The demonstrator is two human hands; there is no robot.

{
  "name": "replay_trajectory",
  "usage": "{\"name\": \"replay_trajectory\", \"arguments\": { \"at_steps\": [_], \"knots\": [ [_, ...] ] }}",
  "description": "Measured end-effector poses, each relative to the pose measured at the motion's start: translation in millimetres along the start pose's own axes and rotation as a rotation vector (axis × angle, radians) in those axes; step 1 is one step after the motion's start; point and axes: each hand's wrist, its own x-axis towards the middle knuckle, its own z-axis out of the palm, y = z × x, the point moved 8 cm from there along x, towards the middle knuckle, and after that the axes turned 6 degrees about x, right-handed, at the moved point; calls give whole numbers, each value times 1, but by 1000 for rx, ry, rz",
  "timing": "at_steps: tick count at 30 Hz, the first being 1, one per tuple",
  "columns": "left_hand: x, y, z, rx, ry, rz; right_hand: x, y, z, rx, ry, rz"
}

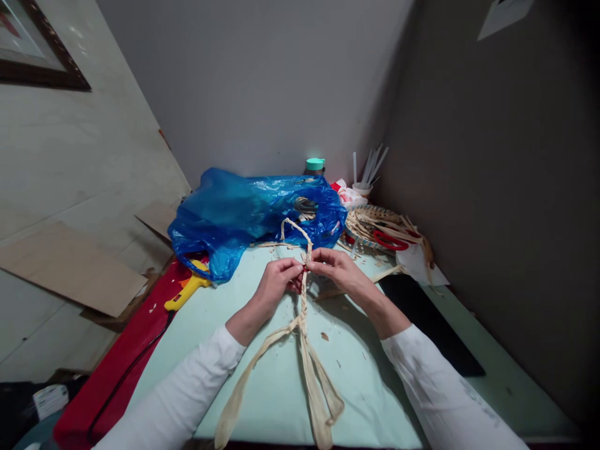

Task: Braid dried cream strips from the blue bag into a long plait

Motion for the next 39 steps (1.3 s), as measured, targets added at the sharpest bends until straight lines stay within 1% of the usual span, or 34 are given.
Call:
{"name": "replay_trajectory", "arguments": {
  "at_steps": [3,6,12,16,18,20,22,24,26,28,32,33,35,37,39],
  "knots": [
    [-1,9,-6,107,77,81,1,2,2,29,-17,13],
    [-1,13,-8,170,109,115,-1,-1,2,6,-35,0],
    [-3,18,-7,152,146,163,-7,-10,11,18,-140,-12],
    [0,18,-9,74,157,190,-8,-14,15,-32,-159,-44],
    [2,14,-9,26,153,180,-7,-13,15,-97,-129,-56],
    [2,11,-7,-13,134,160,-5,-12,13,-163,-67,-92],
    [1,8,-1,-95,67,122,-5,-14,8,-251,24,-152],
    [-1,5,8,-206,-26,75,-6,-19,2,-373,120,-221],
    [-3,6,13,-286,-78,58,-9,-26,-2,-497,171,-281],
    [-3,9,12,-293,-64,82,-11,-34,0,-607,152,-333],
    [-2,14,6,-251,9,143,-14,-45,11,-869,82,-433],
    [-2,14,5,-238,28,157,-15,-46,13,-942,87,-449],
    [-3,16,3,-217,76,180,-17,-48,16,-1054,141,-474],
    [-5,17,0,-206,121,186,-20,-51,18,-1101,208,-496],
    [-7,16,-2,-201,156,185,-22,-52,23,-1103,211,-496]
  ]
}}
